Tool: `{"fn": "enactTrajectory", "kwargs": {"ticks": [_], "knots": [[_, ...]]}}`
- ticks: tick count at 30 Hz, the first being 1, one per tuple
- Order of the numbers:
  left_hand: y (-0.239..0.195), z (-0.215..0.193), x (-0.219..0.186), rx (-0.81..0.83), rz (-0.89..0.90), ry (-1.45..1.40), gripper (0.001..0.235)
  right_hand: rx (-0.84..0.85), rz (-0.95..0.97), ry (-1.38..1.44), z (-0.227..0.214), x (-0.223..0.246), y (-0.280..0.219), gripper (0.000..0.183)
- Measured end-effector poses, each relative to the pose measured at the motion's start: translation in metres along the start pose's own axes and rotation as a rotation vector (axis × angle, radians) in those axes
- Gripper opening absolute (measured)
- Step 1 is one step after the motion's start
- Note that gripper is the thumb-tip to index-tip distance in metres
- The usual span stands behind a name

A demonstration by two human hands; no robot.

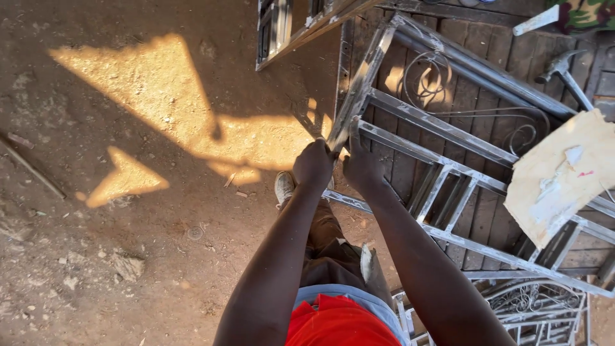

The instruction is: Applying white filler putty to the joints of a metal gate frame using fingers to smooth the surface.

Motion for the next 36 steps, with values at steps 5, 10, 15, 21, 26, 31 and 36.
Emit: {"fn": "enactTrajectory", "kwargs": {"ticks": [5,10,15,21,26,31,36], "knots": [[0.001,0.005,0.002,-0.015,0.001,0.022,0.030,-0.010,-0.059,0.364,-0.021,0.011,-0.020,0.081],[-0.002,0.003,0.003,-0.057,-0.006,-0.004,0.027,0.012,-0.062,0.627,0.010,-0.024,0.006,0.077],[0.002,0.007,0.009,-0.065,-0.030,0.021,0.029,-0.136,-0.211,0.767,-0.002,-0.021,0.004,0.054],[0.001,0.006,0.009,-0.066,-0.048,-0.003,0.030,-0.240,-0.045,0.798,0.001,-0.031,-0.021,0.077],[-0.002,0.003,0.006,-0.072,-0.048,0.002,0.029,-0.169,-0.059,0.712,0.000,-0.015,-0.008,0.081],[-0.001,0.003,0.007,-0.071,-0.038,-0.005,0.030,-0.163,-0.075,0.534,-0.007,0.001,-0.008,0.080],[0.003,0.006,0.011,-0.084,-0.056,0.012,0.026,-0.260,-0.299,0.250,0.034,-0.025,0.032,0.058]]}}
Point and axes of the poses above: each hand's wrist, its own y-axis towards the middle knuckle, its own z-axis out of the palm, x = y × z, the point moved 8 cm from there along y, towards the middle knuckle, and after that the axes turned 1 degree about -x, right-handed, at the moved point
